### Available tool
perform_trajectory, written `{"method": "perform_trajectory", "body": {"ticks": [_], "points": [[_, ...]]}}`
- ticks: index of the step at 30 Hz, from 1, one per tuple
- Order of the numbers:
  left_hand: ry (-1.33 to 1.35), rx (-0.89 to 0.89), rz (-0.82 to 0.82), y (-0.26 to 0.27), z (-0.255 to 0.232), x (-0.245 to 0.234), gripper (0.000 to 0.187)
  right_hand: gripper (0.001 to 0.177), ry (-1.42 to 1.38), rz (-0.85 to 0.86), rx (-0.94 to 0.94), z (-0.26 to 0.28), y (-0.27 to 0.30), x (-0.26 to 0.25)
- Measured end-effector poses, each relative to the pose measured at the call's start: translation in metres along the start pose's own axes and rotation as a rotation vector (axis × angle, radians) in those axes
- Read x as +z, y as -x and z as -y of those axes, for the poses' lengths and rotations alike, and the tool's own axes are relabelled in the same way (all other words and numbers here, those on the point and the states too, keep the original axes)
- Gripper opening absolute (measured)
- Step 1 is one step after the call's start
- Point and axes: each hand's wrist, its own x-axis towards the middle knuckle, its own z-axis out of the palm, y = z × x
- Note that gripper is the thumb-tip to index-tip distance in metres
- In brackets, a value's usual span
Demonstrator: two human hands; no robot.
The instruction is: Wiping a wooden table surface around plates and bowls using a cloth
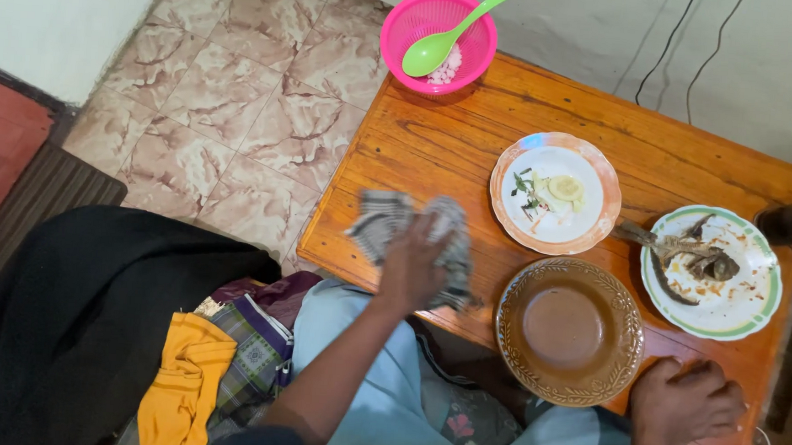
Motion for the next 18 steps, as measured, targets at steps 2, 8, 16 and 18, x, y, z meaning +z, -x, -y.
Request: {"method": "perform_trajectory", "body": {"ticks": [2,8,16,18], "points": [[-0.051,-0.109,-0.022,-0.001,0.025,-0.009,0.072,0.031,-0.012,0.017,0.023,0.005,-0.002,-0.005],[-0.180,-0.355,-0.174,-0.019,0.100,-0.024,0.070,0.033,-0.030,0.019,0.052,0.019,-0.006,-0.017],[-0.187,-0.476,-0.286,-0.046,0.093,-0.003,0.068,0.034,-0.030,-0.007,0.056,0.022,-0.005,-0.018],[-0.208,-0.406,-0.239,-0.046,0.069,0.003,0.071,0.032,-0.070,0.045,0.104,0.029,-0.007,-0.026]]}}
